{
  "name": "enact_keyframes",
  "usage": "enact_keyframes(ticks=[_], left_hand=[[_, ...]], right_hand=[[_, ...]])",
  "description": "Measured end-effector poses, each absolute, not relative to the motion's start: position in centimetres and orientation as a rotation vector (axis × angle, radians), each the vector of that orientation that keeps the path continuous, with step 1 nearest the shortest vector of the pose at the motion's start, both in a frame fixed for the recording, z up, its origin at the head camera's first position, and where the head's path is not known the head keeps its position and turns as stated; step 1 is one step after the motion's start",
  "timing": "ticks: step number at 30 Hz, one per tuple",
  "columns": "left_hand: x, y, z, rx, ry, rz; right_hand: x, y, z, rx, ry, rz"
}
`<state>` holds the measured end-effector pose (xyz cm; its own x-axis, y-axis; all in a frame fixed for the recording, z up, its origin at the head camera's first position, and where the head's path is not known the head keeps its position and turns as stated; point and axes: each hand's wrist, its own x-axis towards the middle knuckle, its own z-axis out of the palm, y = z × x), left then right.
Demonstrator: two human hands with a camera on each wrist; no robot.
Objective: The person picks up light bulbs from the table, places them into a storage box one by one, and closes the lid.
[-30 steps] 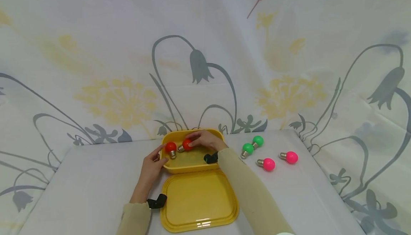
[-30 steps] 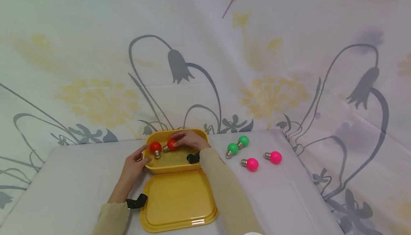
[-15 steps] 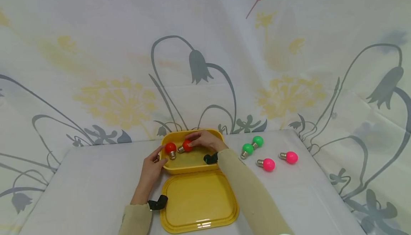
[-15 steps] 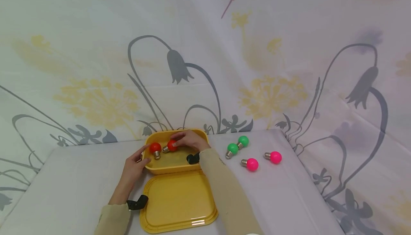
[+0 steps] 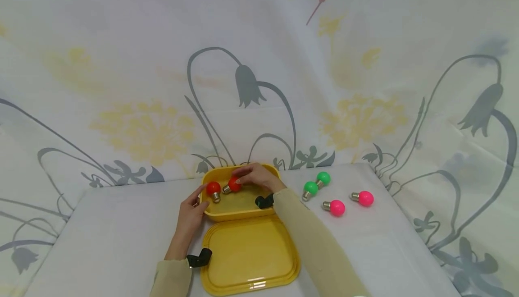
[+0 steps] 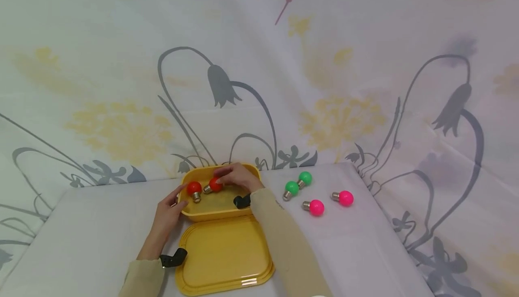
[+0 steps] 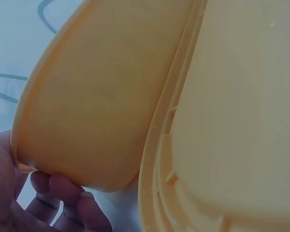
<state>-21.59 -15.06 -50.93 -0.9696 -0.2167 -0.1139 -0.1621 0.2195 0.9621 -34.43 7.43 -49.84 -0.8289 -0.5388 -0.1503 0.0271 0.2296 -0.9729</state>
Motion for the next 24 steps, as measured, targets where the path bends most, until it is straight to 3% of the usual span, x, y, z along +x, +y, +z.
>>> enact_keyframes(ticks=[24], left_hand=[[-21.4,-14.8,-50.8,0.393,-2.416,-1.880]], right_hand=[[-33.6,8.8,-46.7,-0.614,2.264,-1.551]])
